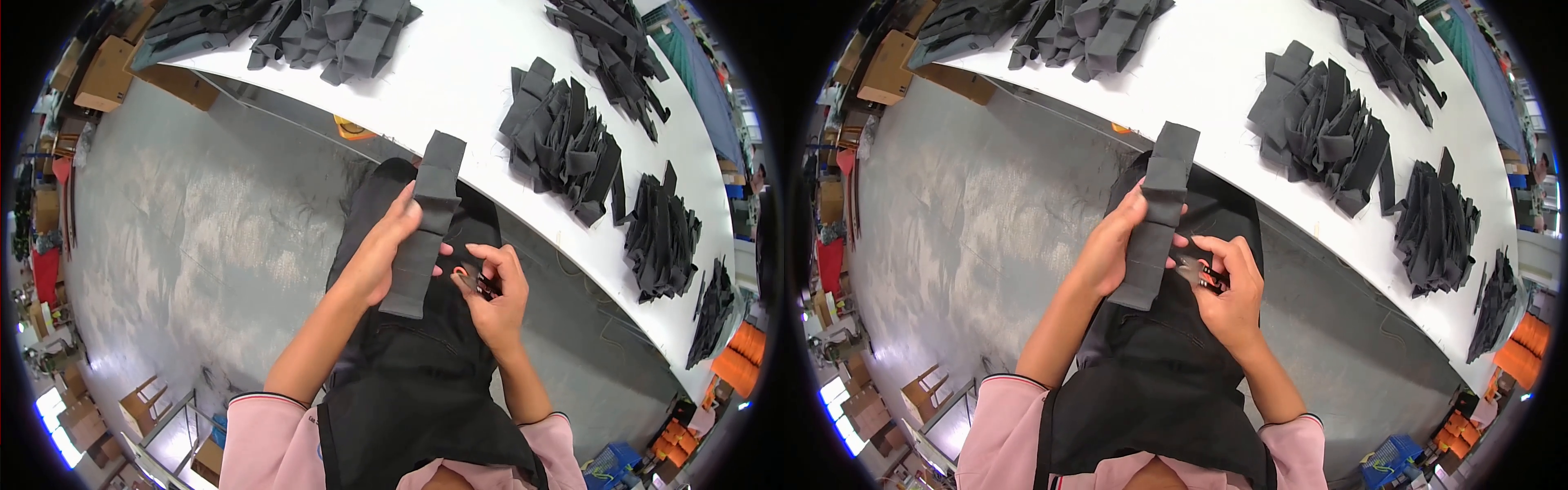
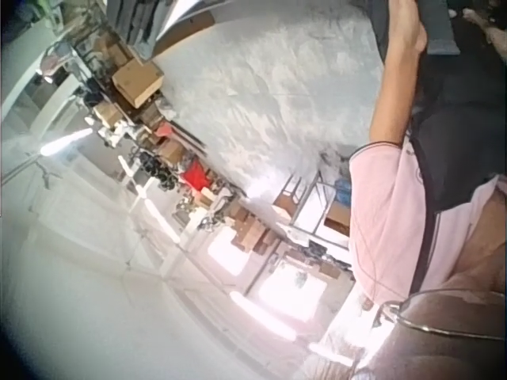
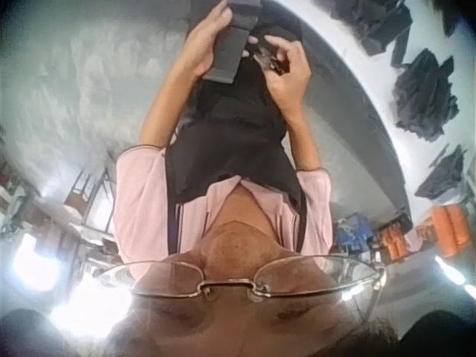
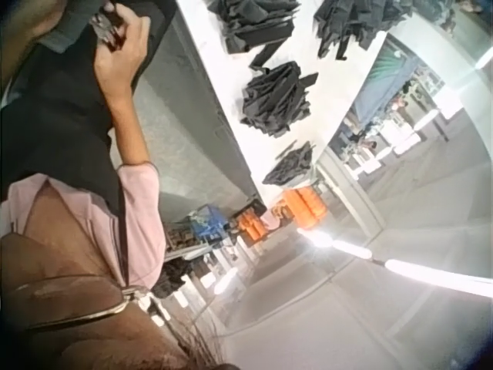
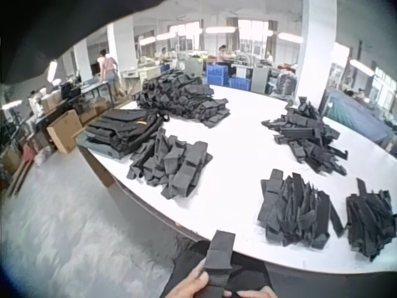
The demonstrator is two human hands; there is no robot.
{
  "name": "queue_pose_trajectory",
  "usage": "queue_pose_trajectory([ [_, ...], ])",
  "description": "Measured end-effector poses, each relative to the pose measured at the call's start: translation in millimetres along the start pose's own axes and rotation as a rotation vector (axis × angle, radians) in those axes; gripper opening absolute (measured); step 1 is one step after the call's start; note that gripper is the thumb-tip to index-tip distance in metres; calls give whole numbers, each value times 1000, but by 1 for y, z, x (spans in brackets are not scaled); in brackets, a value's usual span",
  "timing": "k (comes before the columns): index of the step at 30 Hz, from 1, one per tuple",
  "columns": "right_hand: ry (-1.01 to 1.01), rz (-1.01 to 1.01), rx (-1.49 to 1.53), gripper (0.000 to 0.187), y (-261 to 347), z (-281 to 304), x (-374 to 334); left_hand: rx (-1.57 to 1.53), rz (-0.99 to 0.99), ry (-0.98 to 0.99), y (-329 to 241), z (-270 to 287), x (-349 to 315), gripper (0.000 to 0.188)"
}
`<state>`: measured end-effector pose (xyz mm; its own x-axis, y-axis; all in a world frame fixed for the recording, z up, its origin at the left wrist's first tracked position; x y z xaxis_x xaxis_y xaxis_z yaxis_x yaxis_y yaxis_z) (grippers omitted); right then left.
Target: Trim excess threads or material from black fabric strips using small hand shears.
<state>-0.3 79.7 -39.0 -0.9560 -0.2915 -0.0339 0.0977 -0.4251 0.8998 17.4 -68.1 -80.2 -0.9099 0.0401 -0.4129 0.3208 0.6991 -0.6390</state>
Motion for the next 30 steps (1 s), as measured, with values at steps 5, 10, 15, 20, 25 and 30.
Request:
queue_pose_trajectory([
  [5, -15, 214, -107, 29, -2, -16, 21, 118, -1, 65, 13, -10, -11, 79],
  [10, -217, 173, 166, 5, -7, -4, 33, 171, 8, 68, 9, -18, -23, 76],
  [15, -132, -204, 578, 11, -24, -12, 42, 146, 70, 32, 28, -8, -32, 51],
  [20, -208, -120, 521, 10, -19, -4, 42, 169, 208, 125, 40, -7, -28, 34],
  [25, 239, -585, 708, 14, -32, -27, 51, 1174, -890, 239, -24, -48, -33, 39],
  [30, 334, -501, 693, 12, -42, -33, 43, 1224, -748, 317, -12, -34, -21, 40],
])
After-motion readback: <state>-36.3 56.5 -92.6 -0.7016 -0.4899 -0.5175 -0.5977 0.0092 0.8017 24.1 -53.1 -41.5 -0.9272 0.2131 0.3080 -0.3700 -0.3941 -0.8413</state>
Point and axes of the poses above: each hand's wrist, its own x-axis towards the middle knuckle, its own z-axis out of the back of the hand, y = z × x, the point moved 6 cm from there along x, towards the middle knuckle, and after that the axes turned 6 degrees about -z, right-handed, at the moved point
